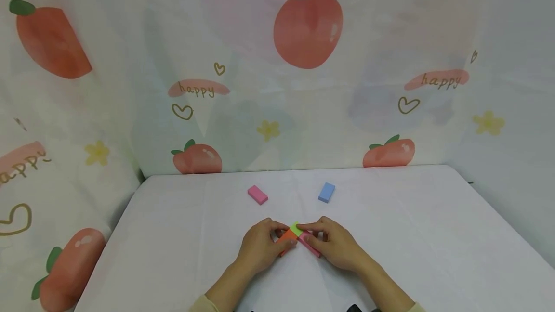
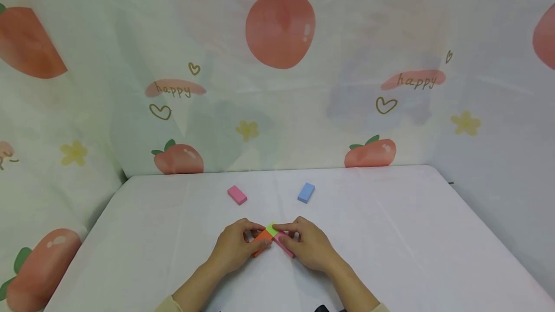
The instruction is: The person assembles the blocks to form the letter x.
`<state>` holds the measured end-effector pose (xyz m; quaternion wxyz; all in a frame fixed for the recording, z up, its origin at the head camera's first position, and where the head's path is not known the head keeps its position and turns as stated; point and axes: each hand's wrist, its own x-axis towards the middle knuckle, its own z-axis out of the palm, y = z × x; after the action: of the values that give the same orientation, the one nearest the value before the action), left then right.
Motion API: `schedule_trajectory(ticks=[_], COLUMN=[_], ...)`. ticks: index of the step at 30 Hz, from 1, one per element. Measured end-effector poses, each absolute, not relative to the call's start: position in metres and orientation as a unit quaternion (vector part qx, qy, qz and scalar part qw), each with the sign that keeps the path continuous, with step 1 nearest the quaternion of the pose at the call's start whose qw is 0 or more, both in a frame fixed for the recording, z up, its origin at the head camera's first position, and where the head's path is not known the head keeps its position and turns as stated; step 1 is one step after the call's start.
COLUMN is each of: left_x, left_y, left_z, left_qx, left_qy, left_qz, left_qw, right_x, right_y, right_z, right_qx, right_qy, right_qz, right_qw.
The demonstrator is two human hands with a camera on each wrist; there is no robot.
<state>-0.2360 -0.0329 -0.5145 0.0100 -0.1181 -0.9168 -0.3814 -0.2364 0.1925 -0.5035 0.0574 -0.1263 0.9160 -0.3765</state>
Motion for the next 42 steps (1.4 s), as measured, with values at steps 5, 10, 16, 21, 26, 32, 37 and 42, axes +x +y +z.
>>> schedule_trajectory(ticks=[5,10,16,21,26,32,37,42], left_x=[-0.2366,-0.2368,-0.2369,-0.2375,-0.2378,-0.2374,-0.2382,-0.2386], left_y=[-0.0336,-0.0340,-0.0339,-0.0338,-0.0333,-0.0322,-0.0328,-0.0341], left_z=[-0.5166,-0.5177,-0.5178,-0.5172,-0.5172,-0.5196,-0.5200,-0.5208], left_qx=[-0.122,-0.126,-0.129,-0.132,-0.133,-0.132,-0.134,-0.137], left_qy=[-0.916,-0.915,-0.915,-0.915,-0.915,-0.916,-0.918,-0.916], left_qz=[-0.382,-0.383,-0.381,-0.381,-0.381,-0.378,-0.372,-0.374], left_qw=[0.011,0.017,0.022,0.020,0.020,0.021,0.028,0.036], right_x=[-0.2353,-0.2338,-0.2337,-0.2341,-0.2345,-0.2336,-0.2338,-0.2353], right_y=[0.1913,0.1907,0.1906,0.1911,0.1918,0.1927,0.1924,0.1916], right_z=[-0.5028,-0.5019,-0.5012,-0.5013,-0.5018,-0.5031,-0.5028,-0.5027], right_qx=[-0.124,-0.122,-0.120,-0.121,-0.118,-0.114,-0.116,-0.118], right_qy=[0.916,0.916,0.914,0.915,0.916,0.914,0.915,0.915], right_qz=[-0.377,-0.378,-0.382,-0.380,-0.380,-0.384,-0.382,-0.381], right_qw=[0.056,0.056,0.058,0.056,0.054,0.060,0.057,0.057])
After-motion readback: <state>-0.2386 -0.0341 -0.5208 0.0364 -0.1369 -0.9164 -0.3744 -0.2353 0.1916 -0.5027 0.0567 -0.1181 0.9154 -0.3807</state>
